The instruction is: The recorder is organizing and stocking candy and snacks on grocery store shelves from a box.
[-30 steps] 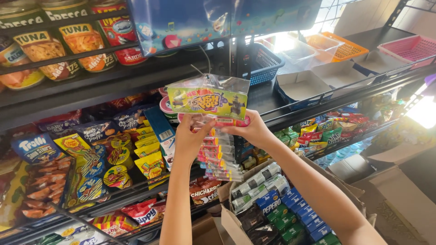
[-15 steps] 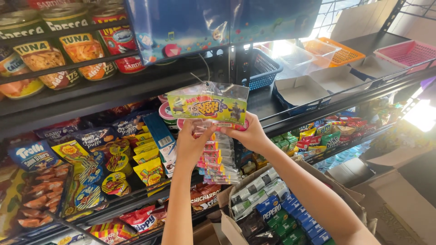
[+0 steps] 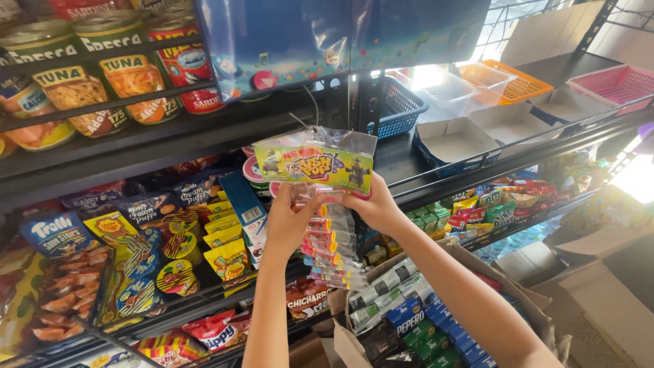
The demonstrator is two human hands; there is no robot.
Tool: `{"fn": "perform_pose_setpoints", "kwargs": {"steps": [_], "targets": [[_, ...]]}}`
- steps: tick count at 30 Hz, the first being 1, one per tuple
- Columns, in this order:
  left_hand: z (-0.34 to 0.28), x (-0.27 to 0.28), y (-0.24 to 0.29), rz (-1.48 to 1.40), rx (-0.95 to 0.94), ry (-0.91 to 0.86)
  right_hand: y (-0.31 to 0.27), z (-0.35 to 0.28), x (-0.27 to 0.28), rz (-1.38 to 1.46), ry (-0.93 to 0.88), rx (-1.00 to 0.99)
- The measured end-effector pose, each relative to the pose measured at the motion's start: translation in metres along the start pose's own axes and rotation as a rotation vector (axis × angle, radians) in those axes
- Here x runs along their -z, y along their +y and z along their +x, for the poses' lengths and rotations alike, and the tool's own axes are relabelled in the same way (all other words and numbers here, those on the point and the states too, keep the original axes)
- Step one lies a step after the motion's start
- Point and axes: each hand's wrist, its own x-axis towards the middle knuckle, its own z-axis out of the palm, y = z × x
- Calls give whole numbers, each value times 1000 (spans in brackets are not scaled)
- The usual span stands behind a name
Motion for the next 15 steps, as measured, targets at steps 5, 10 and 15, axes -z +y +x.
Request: {"fn": "perform_pose_setpoints", "kwargs": {"steps": [5,10,15], "targets": [[-2,-4,3,96,-21,39,-5,1,0,44,8,-4],[-1,-4,9,107,21,38,0,5,-1,36,10,18],[1,-7,4,173,2,51,5,5,1,8,20,112]]}}
